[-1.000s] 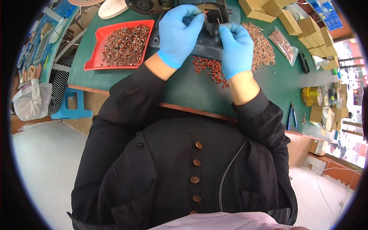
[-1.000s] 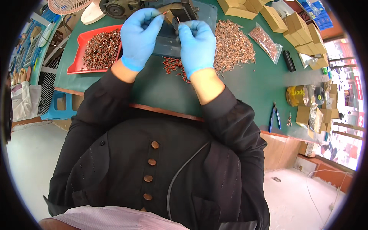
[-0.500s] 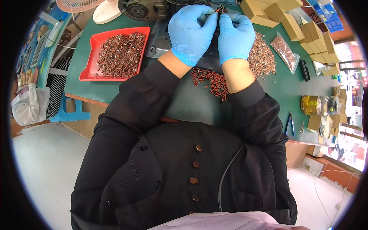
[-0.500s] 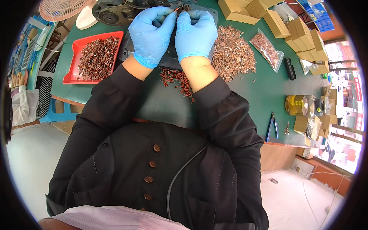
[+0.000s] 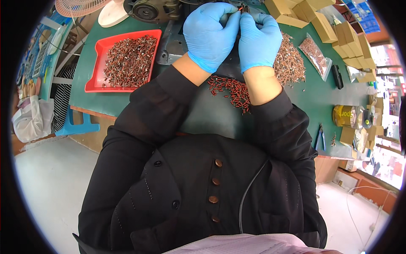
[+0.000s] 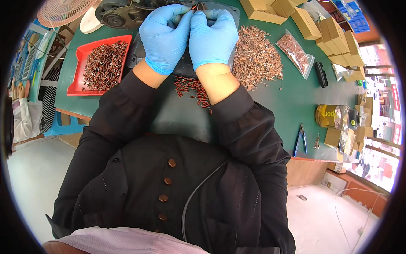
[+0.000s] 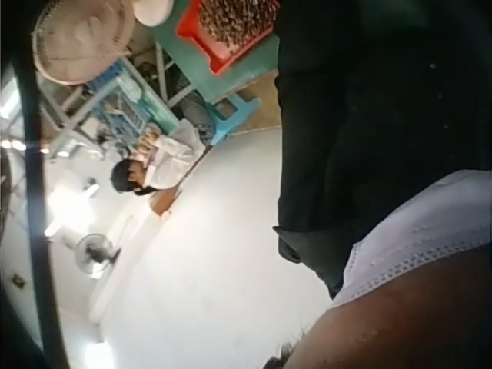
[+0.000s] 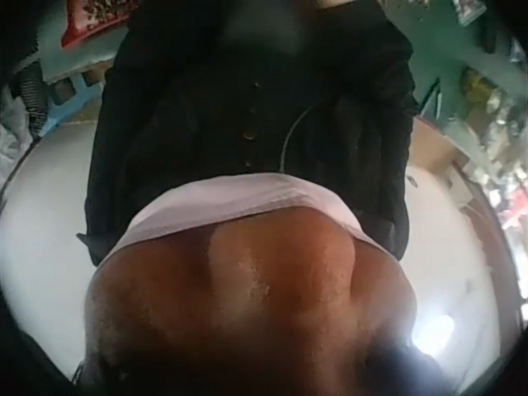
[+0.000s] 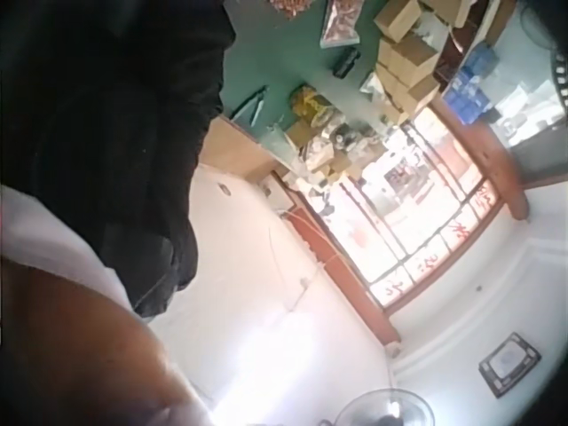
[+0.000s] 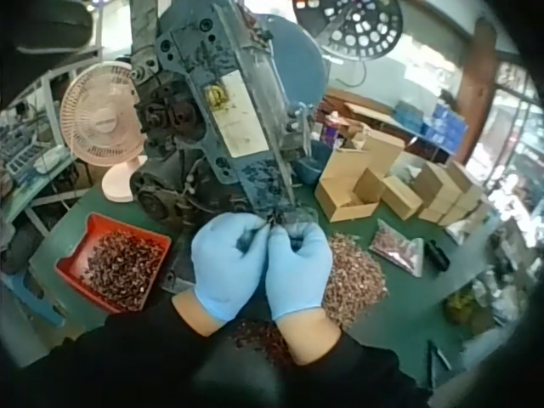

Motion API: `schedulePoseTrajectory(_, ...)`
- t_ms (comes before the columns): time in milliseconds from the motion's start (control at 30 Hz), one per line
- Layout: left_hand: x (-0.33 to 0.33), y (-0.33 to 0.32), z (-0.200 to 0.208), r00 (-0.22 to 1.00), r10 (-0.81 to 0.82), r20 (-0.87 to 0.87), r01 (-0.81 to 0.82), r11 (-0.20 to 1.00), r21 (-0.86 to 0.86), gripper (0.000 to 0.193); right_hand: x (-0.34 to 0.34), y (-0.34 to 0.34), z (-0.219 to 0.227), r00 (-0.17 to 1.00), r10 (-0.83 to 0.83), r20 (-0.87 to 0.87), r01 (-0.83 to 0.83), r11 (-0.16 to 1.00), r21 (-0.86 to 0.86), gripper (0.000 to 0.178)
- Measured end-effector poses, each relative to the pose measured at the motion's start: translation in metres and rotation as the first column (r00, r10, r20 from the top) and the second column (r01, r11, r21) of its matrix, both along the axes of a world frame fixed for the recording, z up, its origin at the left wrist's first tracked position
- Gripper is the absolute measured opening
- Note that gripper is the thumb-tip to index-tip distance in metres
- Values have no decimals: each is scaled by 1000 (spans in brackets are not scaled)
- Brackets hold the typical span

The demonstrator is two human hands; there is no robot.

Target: Assemble small electronic components using a manual press at a workstation.

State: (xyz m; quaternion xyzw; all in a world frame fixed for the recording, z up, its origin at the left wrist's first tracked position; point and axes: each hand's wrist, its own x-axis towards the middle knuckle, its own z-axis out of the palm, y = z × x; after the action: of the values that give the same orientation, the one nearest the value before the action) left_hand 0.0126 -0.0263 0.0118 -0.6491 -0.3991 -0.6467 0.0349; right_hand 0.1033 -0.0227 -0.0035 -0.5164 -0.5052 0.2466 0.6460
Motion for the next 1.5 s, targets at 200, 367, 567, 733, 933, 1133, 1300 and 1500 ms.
schedulePoseTrajectory(200, 0, 9, -16, 994, -64, 91, 72, 993, -93, 10, 0, 1, -1, 999, -10, -30, 11, 1000, 8, 19)
schedulePoseTrajectory(367, 1, 10, -15, 991, -86, 103, 93, 993, -73, 10, 3, -1, 0, 997, 42, -65, -41, 999, 18, 19)
schedulePoseTrajectory(567, -11, -25, -6, 942, -179, 284, 253, 934, -252, 9, 13, -42, 7, 946, 179, -270, -181, 983, 16, 12)
schedulePoseTrajectory(733, -36, -82, 3, 426, -323, 845, 840, 487, -238, 12, 39, -100, -5, 961, 174, -215, -200, 974, -106, 11)
schedulePoseTrajectory(933, -60, -108, 3, 172, -300, 938, 973, 200, -115, 13, 80, -131, -16, 972, 161, -172, -198, 955, -223, 12)
schedulePoseTrajectory(1133, -132, -112, -38, 940, -223, 257, 332, 765, -552, 22, 146, -173, -57, 919, 347, 189, -177, 789, -589, 17)
schedulePoseTrajectory(1300, -220, -96, -65, 912, 154, -380, -374, 693, -617, 24, 152, -183, -68, 752, 459, 473, -62, 764, -642, 21)
schedulePoseTrajectory(1500, -150, -110, -86, 971, -94, -221, -50, 822, -567, 22, 141, -177, -67, 607, 443, 660, 139, 758, -638, 21)
